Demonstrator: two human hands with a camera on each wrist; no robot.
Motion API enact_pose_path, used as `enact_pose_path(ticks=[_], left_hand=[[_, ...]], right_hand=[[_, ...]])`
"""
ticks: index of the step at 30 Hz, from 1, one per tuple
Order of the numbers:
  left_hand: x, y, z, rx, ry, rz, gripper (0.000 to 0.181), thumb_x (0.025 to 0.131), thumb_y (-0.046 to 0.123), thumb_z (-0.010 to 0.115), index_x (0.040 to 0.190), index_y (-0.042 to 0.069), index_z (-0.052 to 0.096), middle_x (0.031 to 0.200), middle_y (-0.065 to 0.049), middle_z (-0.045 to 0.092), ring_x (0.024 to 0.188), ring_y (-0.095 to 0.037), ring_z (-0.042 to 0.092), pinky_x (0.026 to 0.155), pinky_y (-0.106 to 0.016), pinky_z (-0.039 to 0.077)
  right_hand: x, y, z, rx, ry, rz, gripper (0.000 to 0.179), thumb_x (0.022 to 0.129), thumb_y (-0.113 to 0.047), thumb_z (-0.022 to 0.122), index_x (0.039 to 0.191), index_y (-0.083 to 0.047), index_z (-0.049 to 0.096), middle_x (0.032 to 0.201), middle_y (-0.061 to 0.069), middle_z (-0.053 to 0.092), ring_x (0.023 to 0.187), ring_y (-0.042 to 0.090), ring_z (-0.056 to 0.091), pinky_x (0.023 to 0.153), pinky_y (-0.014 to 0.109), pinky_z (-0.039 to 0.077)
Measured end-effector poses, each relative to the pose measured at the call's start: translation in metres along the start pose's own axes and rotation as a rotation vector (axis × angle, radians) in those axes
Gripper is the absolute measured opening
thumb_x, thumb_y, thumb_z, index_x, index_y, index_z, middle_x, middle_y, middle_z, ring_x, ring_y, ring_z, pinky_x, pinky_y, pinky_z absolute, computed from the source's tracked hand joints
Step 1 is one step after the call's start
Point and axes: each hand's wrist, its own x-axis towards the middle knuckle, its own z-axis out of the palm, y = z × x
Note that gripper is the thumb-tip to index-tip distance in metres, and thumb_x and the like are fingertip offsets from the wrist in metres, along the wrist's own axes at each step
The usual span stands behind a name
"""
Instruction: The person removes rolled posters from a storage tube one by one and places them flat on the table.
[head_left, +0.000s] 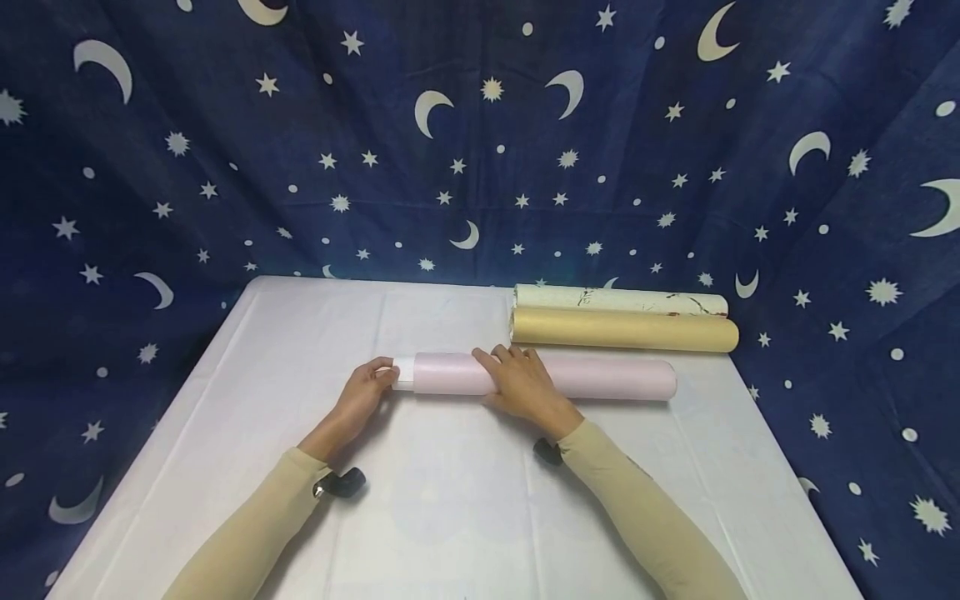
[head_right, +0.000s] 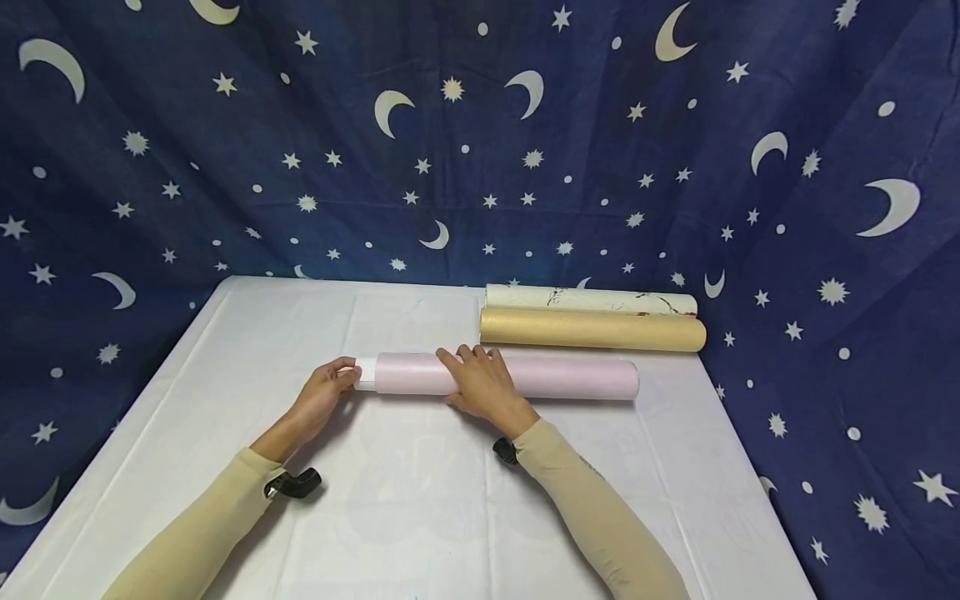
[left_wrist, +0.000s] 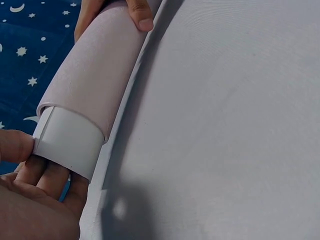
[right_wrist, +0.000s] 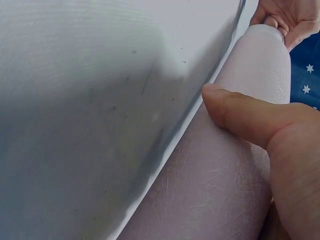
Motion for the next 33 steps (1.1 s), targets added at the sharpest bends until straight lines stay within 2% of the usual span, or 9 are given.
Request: enact_pose_path(ticks=[3, 8, 20, 27, 33], left_hand=[[0.000, 0.001, -0.002, 0.010, 0.010, 0.002, 0.037, 0.103, 0.021, 0.047, 0.131, -0.002, 0.051, 0.096, -0.002, 0.058, 0.093, -0.020, 0.050, 0.087, -0.031, 0.041], [0.000, -0.001, -0.005, 0.008, 0.019, 0.003, 0.037, 0.103, 0.021, 0.047, 0.131, -0.002, 0.051, 0.102, -0.005, 0.058, 0.094, -0.019, 0.050, 0.090, -0.032, 0.042], [0.000, 0.000, -0.014, 0.017, 0.039, -0.014, 0.038, 0.103, 0.023, 0.047, 0.133, 0.000, 0.050, 0.109, -0.008, 0.064, 0.097, -0.019, 0.051, 0.091, -0.033, 0.042], [-0.002, 0.001, -0.017, 0.020, 0.041, -0.017, 0.040, 0.104, 0.025, 0.047, 0.135, -0.001, 0.049, 0.112, -0.011, 0.064, 0.102, -0.020, 0.053, 0.096, -0.037, 0.043], [-0.002, -0.001, -0.023, 0.006, 0.051, -0.019, 0.040, 0.103, 0.024, 0.046, 0.135, -0.001, 0.048, 0.108, -0.009, 0.063, 0.101, -0.020, 0.052, 0.094, -0.035, 0.042]], right_hand=[[-0.002, 0.001, -0.001, 0.001, 0.006, 0.000, 0.081, 0.079, -0.041, 0.080, 0.148, -0.023, 0.042, 0.121, 0.008, 0.061, 0.114, 0.035, 0.057, 0.098, 0.053, 0.042], [-0.005, 0.005, -0.001, -0.018, 0.027, -0.008, 0.081, 0.078, -0.043, 0.081, 0.147, -0.023, 0.043, 0.120, 0.008, 0.061, 0.112, 0.033, 0.058, 0.094, 0.051, 0.044], [-0.010, 0.013, -0.004, -0.036, 0.034, 0.006, 0.080, 0.078, -0.042, 0.080, 0.147, -0.024, 0.044, 0.121, 0.008, 0.060, 0.115, 0.031, 0.056, 0.096, 0.050, 0.043], [-0.016, 0.018, -0.005, -0.027, 0.036, 0.020, 0.080, 0.078, -0.040, 0.081, 0.147, -0.024, 0.044, 0.125, 0.009, 0.059, 0.118, 0.032, 0.054, 0.096, 0.050, 0.042], [-0.019, 0.022, -0.008, -0.032, 0.048, 0.021, 0.079, 0.078, -0.040, 0.081, 0.147, -0.023, 0.045, 0.132, 0.011, 0.057, 0.122, 0.034, 0.054, 0.097, 0.051, 0.043]])
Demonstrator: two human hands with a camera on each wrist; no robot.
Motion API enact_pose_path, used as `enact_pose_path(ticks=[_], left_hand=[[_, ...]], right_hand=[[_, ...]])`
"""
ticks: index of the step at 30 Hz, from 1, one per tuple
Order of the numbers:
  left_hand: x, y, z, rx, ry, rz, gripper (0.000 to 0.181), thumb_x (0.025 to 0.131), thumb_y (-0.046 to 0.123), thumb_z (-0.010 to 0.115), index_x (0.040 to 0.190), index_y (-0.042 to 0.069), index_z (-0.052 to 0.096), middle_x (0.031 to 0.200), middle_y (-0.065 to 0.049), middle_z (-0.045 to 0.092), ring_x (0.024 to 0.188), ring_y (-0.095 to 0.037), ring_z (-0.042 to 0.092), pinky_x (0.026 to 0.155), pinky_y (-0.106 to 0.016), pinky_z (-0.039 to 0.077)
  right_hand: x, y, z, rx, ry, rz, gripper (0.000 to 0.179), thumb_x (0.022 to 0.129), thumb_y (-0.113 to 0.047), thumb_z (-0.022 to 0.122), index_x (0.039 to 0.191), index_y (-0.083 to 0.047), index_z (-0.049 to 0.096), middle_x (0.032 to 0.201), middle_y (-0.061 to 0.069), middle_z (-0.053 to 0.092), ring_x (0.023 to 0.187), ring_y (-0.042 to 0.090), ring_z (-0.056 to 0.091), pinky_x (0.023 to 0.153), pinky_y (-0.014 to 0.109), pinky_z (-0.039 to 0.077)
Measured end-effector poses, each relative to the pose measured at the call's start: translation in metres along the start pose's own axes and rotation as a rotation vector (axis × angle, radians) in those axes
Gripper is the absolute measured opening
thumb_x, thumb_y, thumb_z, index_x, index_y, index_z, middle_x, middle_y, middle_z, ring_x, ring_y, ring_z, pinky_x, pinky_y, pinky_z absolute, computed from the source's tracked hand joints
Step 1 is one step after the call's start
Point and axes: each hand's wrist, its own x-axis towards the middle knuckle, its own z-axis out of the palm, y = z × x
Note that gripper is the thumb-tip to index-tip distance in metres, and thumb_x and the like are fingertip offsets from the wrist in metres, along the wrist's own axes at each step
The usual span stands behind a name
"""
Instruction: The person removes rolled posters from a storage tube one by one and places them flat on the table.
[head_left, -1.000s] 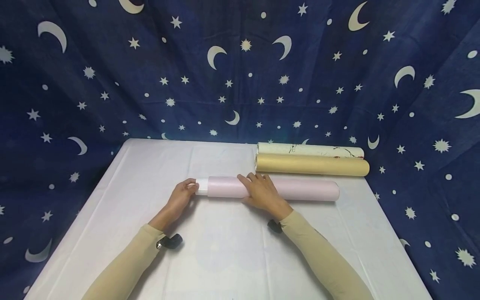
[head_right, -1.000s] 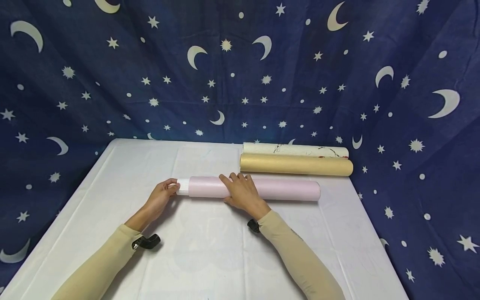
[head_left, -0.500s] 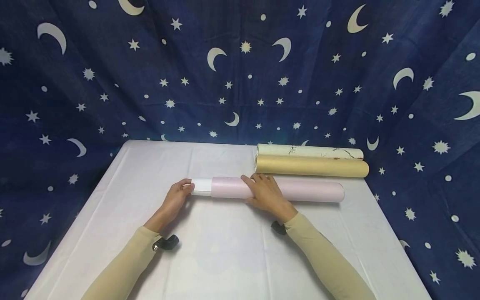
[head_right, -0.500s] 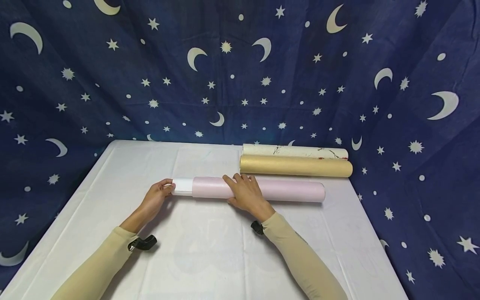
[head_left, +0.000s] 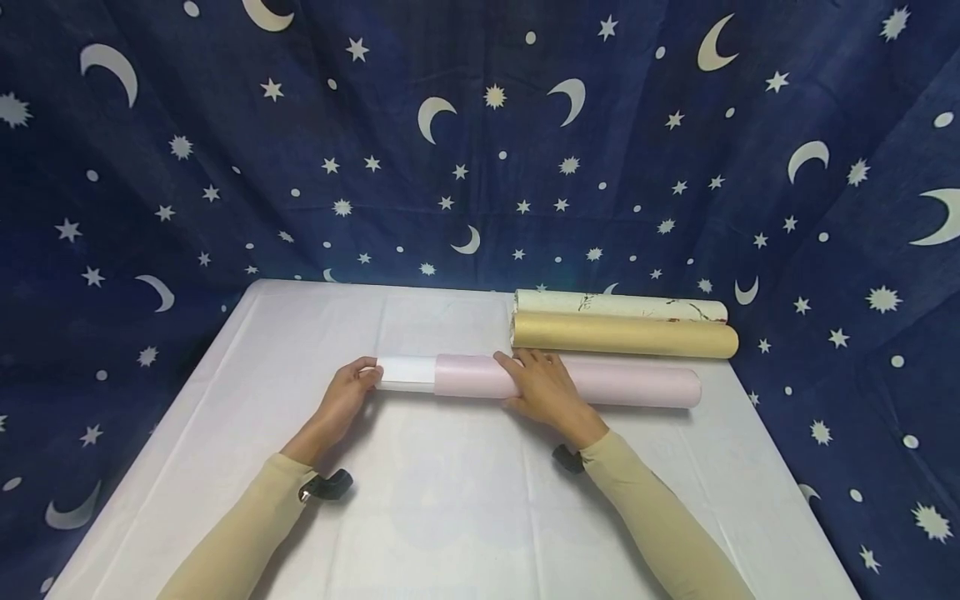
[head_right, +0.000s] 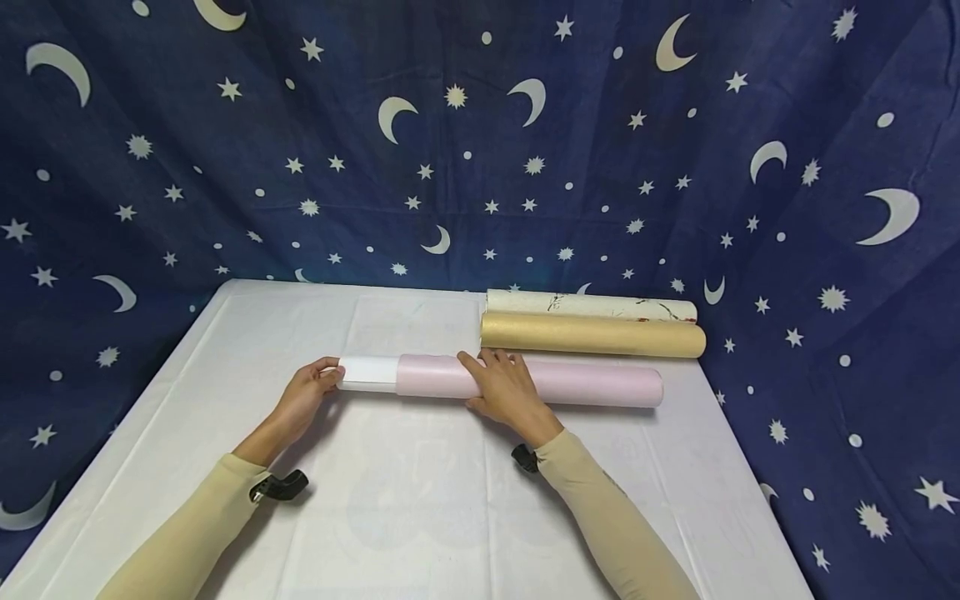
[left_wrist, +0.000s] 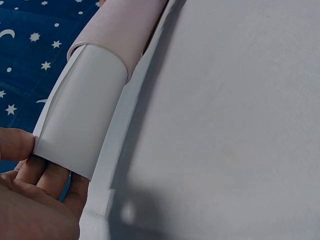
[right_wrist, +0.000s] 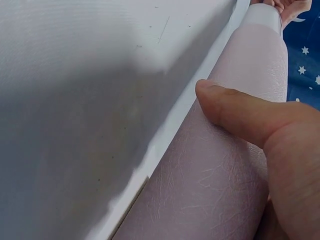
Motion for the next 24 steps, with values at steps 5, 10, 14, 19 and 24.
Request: enact_pose_path(ticks=[5, 10, 14, 19, 24], left_hand=[[0.000, -0.001, -0.004, -0.003, 0.007, 0.006, 0.041, 0.103, 0.024, 0.046, 0.135, -0.002, 0.048, 0.111, -0.011, 0.064, 0.100, -0.017, 0.053, 0.097, -0.036, 0.042], [-0.001, -0.002, -0.008, -0.002, 0.014, 0.015, 0.042, 0.103, 0.024, 0.046, 0.135, -0.002, 0.047, 0.113, -0.011, 0.064, 0.099, -0.015, 0.053, 0.097, -0.036, 0.042], [-0.002, -0.002, -0.012, -0.005, 0.028, 0.020, 0.040, 0.103, 0.023, 0.047, 0.134, -0.002, 0.049, 0.104, -0.005, 0.063, 0.096, -0.014, 0.053, 0.093, -0.034, 0.044], [-0.004, -0.002, -0.016, 0.002, 0.038, 0.027, 0.040, 0.104, 0.024, 0.047, 0.134, -0.002, 0.049, 0.107, -0.006, 0.064, 0.096, -0.013, 0.053, 0.093, -0.033, 0.043], [-0.004, -0.002, -0.019, 0.002, 0.038, 0.031, 0.041, 0.104, 0.025, 0.046, 0.135, -0.001, 0.047, 0.120, -0.015, 0.063, 0.100, -0.013, 0.054, 0.097, -0.035, 0.042]], right_hand=[[-0.004, 0.003, -0.002, 0.014, -0.002, 0.003, 0.079, 0.079, -0.040, 0.080, 0.147, -0.022, 0.045, 0.139, 0.013, 0.055, 0.128, 0.036, 0.051, 0.100, 0.054, 0.041], [-0.007, 0.005, -0.005, 0.021, -0.005, 0.012, 0.080, 0.078, -0.039, 0.081, 0.147, -0.021, 0.045, 0.140, 0.012, 0.054, 0.130, 0.035, 0.050, 0.101, 0.055, 0.041], [-0.009, 0.007, -0.005, 0.025, -0.003, 0.015, 0.081, 0.077, -0.039, 0.082, 0.147, -0.021, 0.045, 0.138, 0.011, 0.056, 0.129, 0.035, 0.050, 0.100, 0.054, 0.041], [-0.012, 0.012, -0.004, 0.008, 0.002, 0.016, 0.081, 0.077, -0.039, 0.082, 0.147, -0.022, 0.045, 0.134, 0.010, 0.057, 0.127, 0.035, 0.052, 0.099, 0.054, 0.042], [-0.014, 0.016, -0.004, 0.007, 0.010, 0.014, 0.080, 0.077, -0.038, 0.082, 0.146, -0.022, 0.045, 0.130, 0.009, 0.058, 0.123, 0.034, 0.053, 0.098, 0.052, 0.042]])
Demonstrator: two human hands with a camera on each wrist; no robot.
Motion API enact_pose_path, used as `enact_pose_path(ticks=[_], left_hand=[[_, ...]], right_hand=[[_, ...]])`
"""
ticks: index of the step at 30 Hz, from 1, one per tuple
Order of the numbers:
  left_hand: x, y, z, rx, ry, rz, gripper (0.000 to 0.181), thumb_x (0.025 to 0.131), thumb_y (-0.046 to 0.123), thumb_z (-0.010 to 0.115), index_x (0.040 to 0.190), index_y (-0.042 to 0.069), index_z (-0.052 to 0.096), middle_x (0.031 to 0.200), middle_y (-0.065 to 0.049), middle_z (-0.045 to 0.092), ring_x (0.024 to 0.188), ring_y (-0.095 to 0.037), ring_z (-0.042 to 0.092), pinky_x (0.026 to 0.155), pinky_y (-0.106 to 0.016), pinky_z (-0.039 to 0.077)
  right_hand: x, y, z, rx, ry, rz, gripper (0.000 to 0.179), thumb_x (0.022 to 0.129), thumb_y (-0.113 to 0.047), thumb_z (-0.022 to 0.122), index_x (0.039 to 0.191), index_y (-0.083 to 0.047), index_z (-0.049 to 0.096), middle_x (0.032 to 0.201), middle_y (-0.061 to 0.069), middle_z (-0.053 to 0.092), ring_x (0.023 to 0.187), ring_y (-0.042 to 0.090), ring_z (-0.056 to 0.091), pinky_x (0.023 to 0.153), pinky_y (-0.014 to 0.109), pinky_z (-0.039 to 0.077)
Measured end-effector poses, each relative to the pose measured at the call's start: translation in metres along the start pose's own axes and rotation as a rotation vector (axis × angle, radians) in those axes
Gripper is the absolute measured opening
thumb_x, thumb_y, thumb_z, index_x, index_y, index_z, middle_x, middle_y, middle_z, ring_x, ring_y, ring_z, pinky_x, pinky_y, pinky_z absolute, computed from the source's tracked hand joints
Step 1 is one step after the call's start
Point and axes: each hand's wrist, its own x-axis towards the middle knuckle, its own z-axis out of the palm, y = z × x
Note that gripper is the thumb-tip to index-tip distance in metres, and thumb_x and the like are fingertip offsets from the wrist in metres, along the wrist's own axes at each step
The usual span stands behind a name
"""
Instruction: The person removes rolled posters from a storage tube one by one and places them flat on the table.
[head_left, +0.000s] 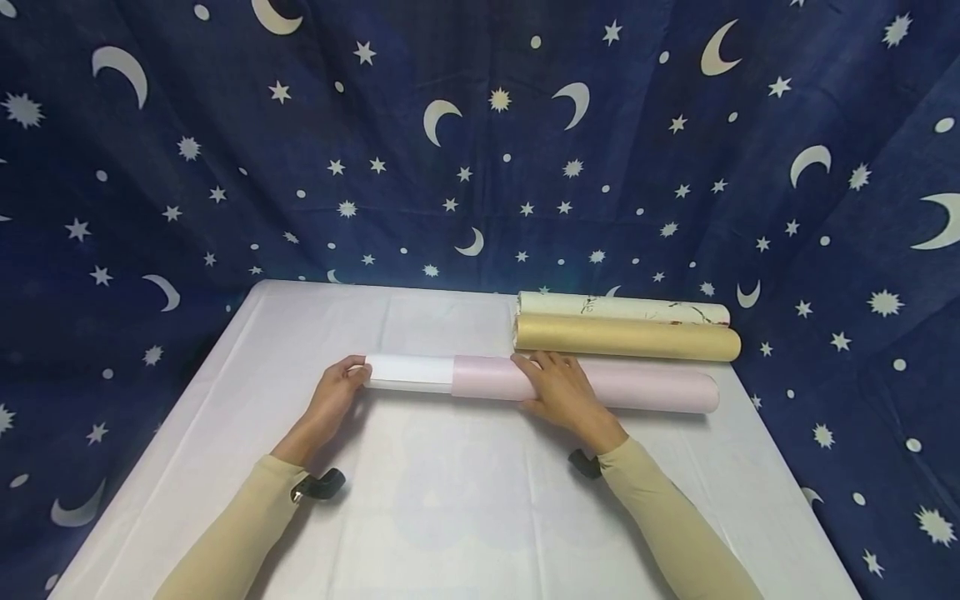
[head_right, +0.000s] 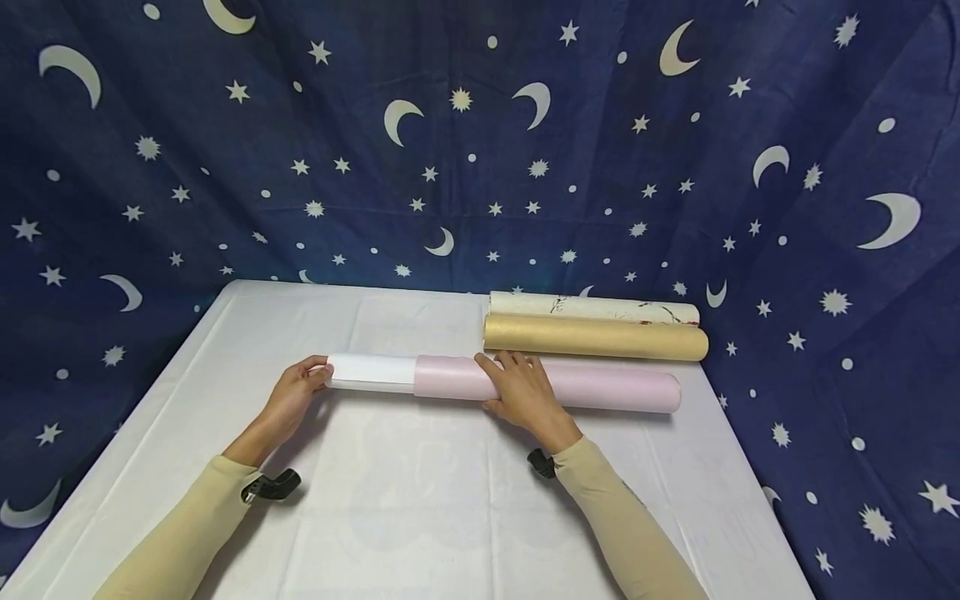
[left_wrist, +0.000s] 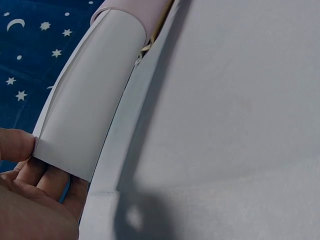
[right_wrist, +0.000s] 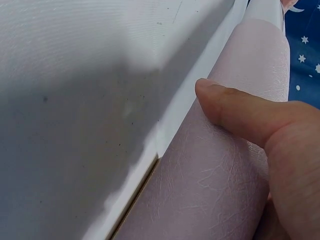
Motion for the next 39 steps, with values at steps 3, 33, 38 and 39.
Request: enact_pose_path(ticks=[3, 33, 38, 39], left_hand=[[0.000, 0.000, -0.002, -0.004, 0.010, 0.003, 0.040, 0.104, 0.024, 0.045, 0.135, -0.002, 0.048, 0.119, -0.015, 0.064, 0.101, -0.014, 0.054, 0.098, -0.036, 0.042], [-0.005, 0.001, -0.031, -0.059, 0.070, 0.039, 0.043, 0.105, 0.024, 0.043, 0.136, -0.006, 0.045, 0.101, 0.011, 0.062, 0.092, 0.003, 0.056, 0.106, -0.037, 0.038], [-0.005, 0.000, -0.036, -0.028, 0.100, 0.036, 0.046, 0.106, 0.028, 0.041, 0.138, -0.005, 0.045, 0.112, -0.001, 0.062, 0.096, 0.000, 0.054, 0.106, -0.040, 0.037], [-0.005, -0.001, -0.038, -0.021, 0.108, 0.035, 0.046, 0.106, 0.028, 0.040, 0.138, -0.005, 0.044, 0.113, -0.003, 0.061, 0.096, 0.000, 0.054, 0.106, -0.040, 0.037]], right_hand=[[-0.002, 0.001, -0.001, -0.002, 0.000, 0.002, 0.080, 0.077, -0.039, 0.082, 0.146, -0.021, 0.045, 0.131, 0.010, 0.058, 0.124, 0.035, 0.053, 0.099, 0.053, 0.042], [-0.021, 0.023, -0.009, -0.013, 0.046, 0.010, 0.082, 0.076, -0.038, 0.084, 0.146, -0.020, 0.045, 0.127, 0.010, 0.060, 0.119, 0.036, 0.056, 0.095, 0.053, 0.043], [-0.025, 0.026, -0.010, -0.003, 0.054, 0.013, 0.083, 0.075, -0.037, 0.084, 0.146, -0.018, 0.046, 0.131, 0.012, 0.059, 0.121, 0.038, 0.055, 0.097, 0.056, 0.043], [-0.026, 0.027, -0.010, -0.003, 0.053, 0.016, 0.083, 0.076, -0.037, 0.084, 0.146, -0.018, 0.045, 0.132, 0.012, 0.059, 0.121, 0.038, 0.055, 0.097, 0.056, 0.043]])
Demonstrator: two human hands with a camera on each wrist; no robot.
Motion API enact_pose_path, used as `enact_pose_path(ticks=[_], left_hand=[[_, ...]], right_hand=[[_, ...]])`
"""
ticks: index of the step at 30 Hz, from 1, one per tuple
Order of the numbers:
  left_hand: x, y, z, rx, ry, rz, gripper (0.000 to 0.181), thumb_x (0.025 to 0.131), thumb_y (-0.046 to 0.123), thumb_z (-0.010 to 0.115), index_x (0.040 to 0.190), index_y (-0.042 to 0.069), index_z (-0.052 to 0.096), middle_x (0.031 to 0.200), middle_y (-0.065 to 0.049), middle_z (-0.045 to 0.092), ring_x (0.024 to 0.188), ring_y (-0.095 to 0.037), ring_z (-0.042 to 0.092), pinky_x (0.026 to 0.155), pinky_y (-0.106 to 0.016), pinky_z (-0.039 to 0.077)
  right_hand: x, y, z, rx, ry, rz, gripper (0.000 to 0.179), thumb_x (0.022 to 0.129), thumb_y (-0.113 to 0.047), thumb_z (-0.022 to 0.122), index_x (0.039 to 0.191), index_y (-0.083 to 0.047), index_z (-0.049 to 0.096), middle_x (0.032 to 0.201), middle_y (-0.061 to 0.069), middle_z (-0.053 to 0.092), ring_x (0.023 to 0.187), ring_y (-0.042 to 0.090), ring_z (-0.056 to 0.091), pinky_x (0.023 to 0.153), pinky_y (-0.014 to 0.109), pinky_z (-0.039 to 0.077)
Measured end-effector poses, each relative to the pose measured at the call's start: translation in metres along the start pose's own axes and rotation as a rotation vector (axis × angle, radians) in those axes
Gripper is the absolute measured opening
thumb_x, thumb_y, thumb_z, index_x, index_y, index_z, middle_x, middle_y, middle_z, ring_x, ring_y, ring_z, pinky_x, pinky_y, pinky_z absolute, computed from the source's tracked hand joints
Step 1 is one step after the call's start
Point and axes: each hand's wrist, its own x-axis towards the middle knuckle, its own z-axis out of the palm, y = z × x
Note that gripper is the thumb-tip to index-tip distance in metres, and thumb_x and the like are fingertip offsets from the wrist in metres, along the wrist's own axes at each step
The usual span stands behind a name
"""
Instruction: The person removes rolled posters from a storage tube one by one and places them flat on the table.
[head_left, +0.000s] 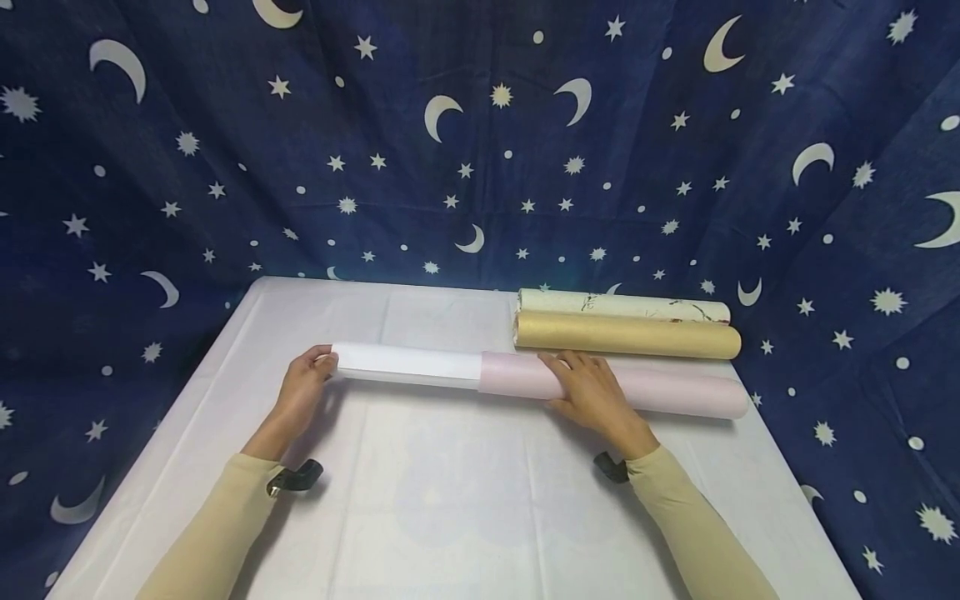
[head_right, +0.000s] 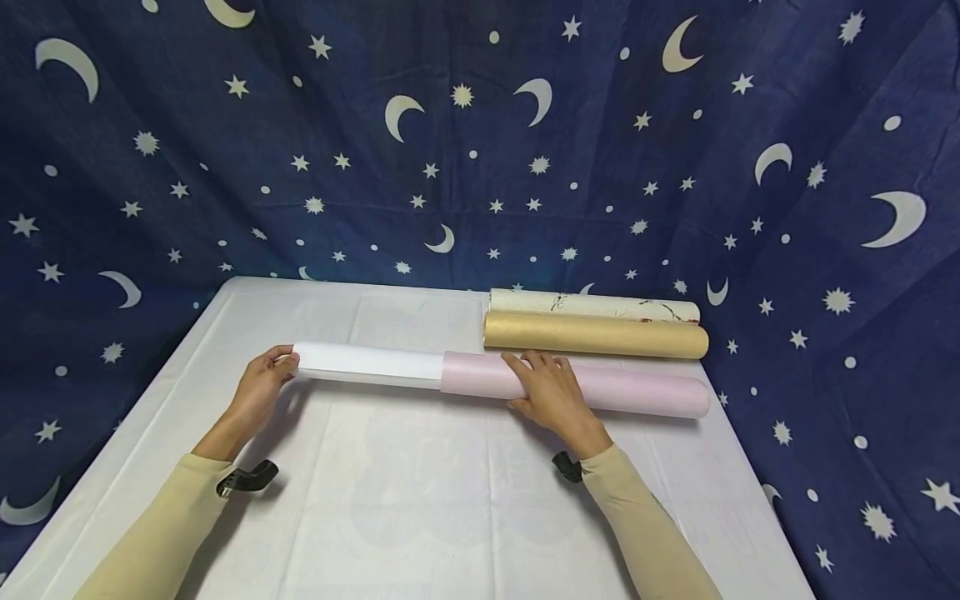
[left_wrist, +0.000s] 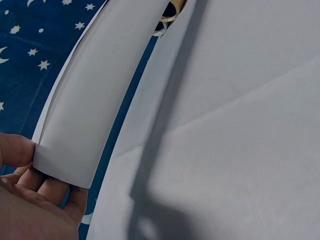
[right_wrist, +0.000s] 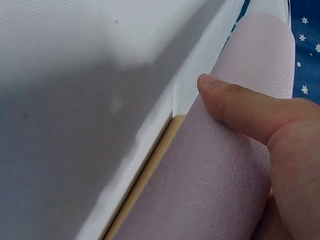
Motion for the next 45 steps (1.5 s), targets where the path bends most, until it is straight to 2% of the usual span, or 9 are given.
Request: enact_pose_path(ticks=[4, 11, 20, 25, 28, 33, 38, 41, 45], left_hand=[[0.002, -0.003, -0.004, 0.013, 0.034, -0.010, 0.045, 0.106, 0.027, 0.039, 0.138, -0.005, 0.044, 0.112, -0.002, 0.060, 0.096, -0.001, 0.053, 0.105, -0.038, 0.038], [0.003, -0.005, -0.012, -0.017, 0.071, -0.020, 0.045, 0.106, 0.026, 0.040, 0.137, -0.006, 0.043, 0.096, 0.018, 0.057, 0.091, 0.002, 0.052, 0.098, -0.034, 0.039], [0.001, -0.006, -0.024, -0.056, 0.103, -0.026, 0.046, 0.106, 0.027, 0.039, 0.138, -0.006, 0.041, 0.089, 0.026, 0.054, 0.090, 0.003, 0.050, 0.094, -0.029, 0.038], [-0.001, -0.005, -0.033, -0.061, 0.132, -0.016, 0.047, 0.106, 0.029, 0.037, 0.139, -0.006, 0.040, 0.090, 0.026, 0.054, 0.091, 0.001, 0.049, 0.091, -0.027, 0.038], [-0.001, -0.004, -0.040, -0.079, 0.173, -0.031, 0.046, 0.106, 0.027, 0.035, 0.139, -0.005, 0.039, 0.094, 0.022, 0.054, 0.093, 0.001, 0.049, 0.092, -0.026, 0.037], [-0.001, -0.002, -0.048, -0.169, 0.230, -0.049, 0.037, 0.106, 0.024, 0.036, 0.133, 0.000, 0.044, 0.102, 0.017, 0.053, 0.097, 0.001, 0.050, 0.093, -0.022, 0.036], [0.001, -0.001, -0.049, -0.224, 0.252, -0.047, 0.028, 0.106, 0.023, 0.038, 0.125, 0.007, 0.049, 0.103, 0.016, 0.053, 0.098, 0.001, 0.051, 0.089, -0.017, 0.036], [0.001, 0.000, -0.048, -0.216, 0.255, -0.054, 0.028, 0.106, 0.024, 0.038, 0.126, 0.007, 0.049, 0.103, 0.016, 0.053, 0.099, 0.000, 0.050, 0.090, -0.018, 0.035], [0.000, 0.000, -0.046, -0.205, 0.255, -0.057, 0.029, 0.106, 0.022, 0.037, 0.126, 0.005, 0.049, 0.103, 0.016, 0.053, 0.099, 0.001, 0.050, 0.091, -0.018, 0.035]], right_hand=[[-0.003, 0.003, 0.000, 0.003, 0.001, 0.006, 0.083, 0.075, -0.037, 0.084, 0.146, -0.018, 0.045, 0.131, 0.012, 0.059, 0.121, 0.039, 0.055, 0.096, 0.056, 0.043], [-0.007, 0.008, -0.002, 0.010, -0.012, 0.019, 0.084, 0.075, -0.036, 0.085, 0.147, -0.019, 0.044, 0.129, 0.012, 0.060, 0.120, 0.039, 0.055, 0.095, 0.055, 0.043], [-0.013, 0.019, -0.004, 0.013, -0.026, 0.039, 0.082, 0.077, -0.035, 0.084, 0.147, -0.020, 0.044, 0.132, 0.012, 0.059, 0.122, 0.038, 0.054, 0.097, 0.056, 0.042], [-0.018, 0.025, -0.006, 0.016, -0.016, 0.048, 0.082, 0.076, -0.034, 0.084, 0.146, -0.020, 0.045, 0.132, 0.013, 0.059, 0.121, 0.039, 0.054, 0.096, 0.057, 0.042], [-0.021, 0.031, -0.007, 0.015, -0.015, 0.057, 0.083, 0.075, -0.033, 0.085, 0.147, -0.019, 0.045, 0.131, 0.013, 0.059, 0.121, 0.040, 0.055, 0.095, 0.057, 0.042], [-0.024, 0.046, -0.002, 0.038, -0.016, 0.050, 0.082, 0.074, -0.032, 0.086, 0.145, -0.019, 0.046, 0.130, 0.014, 0.055, 0.115, 0.038, 0.056, 0.091, 0.055, 0.043], [-0.024, 0.061, 0.006, 0.059, -0.029, 0.022, 0.081, 0.073, -0.029, 0.087, 0.143, -0.018, 0.049, 0.124, 0.013, 0.052, 0.110, 0.033, 0.053, 0.089, 0.054, 0.045], [-0.023, 0.068, 0.009, 0.056, -0.028, 0.005, 0.081, 0.073, -0.027, 0.087, 0.143, -0.015, 0.049, 0.121, 0.012, 0.052, 0.107, 0.032, 0.053, 0.088, 0.053, 0.045], [-0.020, 0.074, 0.011, 0.036, -0.030, -0.004, 0.081, 0.074, -0.027, 0.086, 0.145, -0.016, 0.048, 0.122, 0.011, 0.053, 0.111, 0.033, 0.051, 0.088, 0.052, 0.042]])
